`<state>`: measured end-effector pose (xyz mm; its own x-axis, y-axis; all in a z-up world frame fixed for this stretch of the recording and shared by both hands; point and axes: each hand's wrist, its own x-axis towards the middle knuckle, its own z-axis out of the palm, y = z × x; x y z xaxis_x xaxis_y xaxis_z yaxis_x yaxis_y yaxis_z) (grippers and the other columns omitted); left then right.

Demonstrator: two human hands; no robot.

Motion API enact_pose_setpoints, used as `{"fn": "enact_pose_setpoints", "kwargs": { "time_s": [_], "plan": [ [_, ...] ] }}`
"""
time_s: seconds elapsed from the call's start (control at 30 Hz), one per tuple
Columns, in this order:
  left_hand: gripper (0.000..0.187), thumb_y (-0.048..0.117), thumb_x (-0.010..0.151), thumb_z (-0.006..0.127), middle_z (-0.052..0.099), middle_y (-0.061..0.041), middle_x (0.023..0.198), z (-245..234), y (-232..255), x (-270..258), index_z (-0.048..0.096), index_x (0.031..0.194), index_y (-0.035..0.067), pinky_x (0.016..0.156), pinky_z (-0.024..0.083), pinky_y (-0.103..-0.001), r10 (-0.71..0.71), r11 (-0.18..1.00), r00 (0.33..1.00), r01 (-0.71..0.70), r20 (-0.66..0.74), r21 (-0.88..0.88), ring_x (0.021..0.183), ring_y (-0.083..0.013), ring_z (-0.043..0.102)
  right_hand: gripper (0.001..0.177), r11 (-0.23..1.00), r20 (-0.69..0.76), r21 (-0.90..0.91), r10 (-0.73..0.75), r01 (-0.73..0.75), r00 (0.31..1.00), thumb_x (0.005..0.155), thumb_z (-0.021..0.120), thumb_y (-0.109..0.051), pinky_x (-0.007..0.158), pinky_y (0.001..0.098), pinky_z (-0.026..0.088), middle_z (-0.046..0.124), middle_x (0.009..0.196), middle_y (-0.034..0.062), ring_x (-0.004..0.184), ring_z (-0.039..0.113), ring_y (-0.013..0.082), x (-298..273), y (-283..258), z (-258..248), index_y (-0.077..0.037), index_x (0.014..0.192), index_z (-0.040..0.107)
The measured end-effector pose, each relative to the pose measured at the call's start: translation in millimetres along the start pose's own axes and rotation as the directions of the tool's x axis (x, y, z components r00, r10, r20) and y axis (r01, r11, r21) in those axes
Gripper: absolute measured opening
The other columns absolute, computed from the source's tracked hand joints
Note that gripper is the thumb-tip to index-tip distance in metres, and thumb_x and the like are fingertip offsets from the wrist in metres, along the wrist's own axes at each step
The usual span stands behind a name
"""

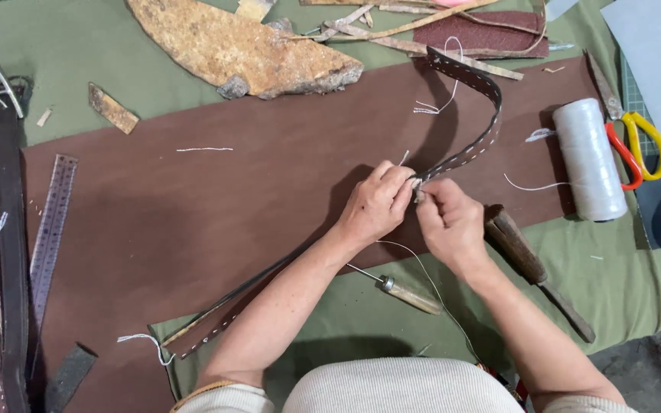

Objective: Hand-stitching a brown leather strap using a needle and white thread on a workshop table.

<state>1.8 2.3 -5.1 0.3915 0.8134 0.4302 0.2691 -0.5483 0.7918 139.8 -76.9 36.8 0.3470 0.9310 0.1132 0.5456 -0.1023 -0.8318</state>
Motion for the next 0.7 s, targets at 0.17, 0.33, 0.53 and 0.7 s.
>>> {"fn": "enact_pose_setpoints", "kwargs": {
  "time_s": [0.17,0.33,0.53,0.7],
  "plan": [
    [0.009,0.016,0.098,0.062,0.059,-0.009,0.084,0.9,-5.4,-1.4,0.066,0.106,0.016,0.059,0.06,-0.048,-0.021,1.0,1.0,0.021,0.018,-0.023,0.076,-0.0386,0.07,0.012,0.997,-0.006,0.057,0.058,-0.057,0.998,0.096,0.063,-0.007,0.062,0.0324,0.047,0.063,0.067,0.0062,0.066,0.052,0.01,15.4,15.5,-6.0,-0.009,0.098,0.075],
    [0.008,0.015,0.096,0.063,0.06,-0.009,0.08,-3.6,-8.7,2.1,0.069,0.102,0.016,0.061,0.059,-0.046,-0.042,0.994,0.999,0.045,0.024,-0.099,0.077,-0.0381,0.071,0.012,0.998,0.06,-0.001,0.071,-0.071,0.996,0.093,0.067,-0.007,0.055,0.0296,0.047,0.063,0.059,0.0037,0.057,0.053,0.0081,0.7,-3.1,-16.5,-0.014,0.095,0.077],
    [0.016,0.01,0.094,0.069,0.072,-0.011,0.086,-21.5,1.6,10.8,0.075,0.108,0.015,0.076,0.059,-0.041,-0.238,0.88,0.968,0.251,0.083,-0.403,0.086,-0.0273,0.074,0.012,0.978,0.186,0.074,0.181,-0.197,0.966,0.093,0.064,-0.012,0.058,0.0294,0.047,0.062,0.06,0.0022,0.061,0.052,0.0092,5.8,-41.3,-55.9,-0.014,0.09,0.076],
    [0.015,0.008,0.094,0.069,0.071,-0.006,0.077,-20.5,-2.1,7.5,0.075,0.108,0.012,0.071,0.058,-0.032,-0.345,0.741,0.907,0.422,0.244,-0.523,0.077,-0.0075,0.061,0.006,0.991,0.163,-0.095,0.105,-0.091,0.981,0.097,0.071,-0.012,0.058,0.0308,0.046,0.065,0.063,0.006,0.06,0.055,0.0113,18.6,-42.3,-78.0,-0.012,0.095,0.077]
  ]
}}
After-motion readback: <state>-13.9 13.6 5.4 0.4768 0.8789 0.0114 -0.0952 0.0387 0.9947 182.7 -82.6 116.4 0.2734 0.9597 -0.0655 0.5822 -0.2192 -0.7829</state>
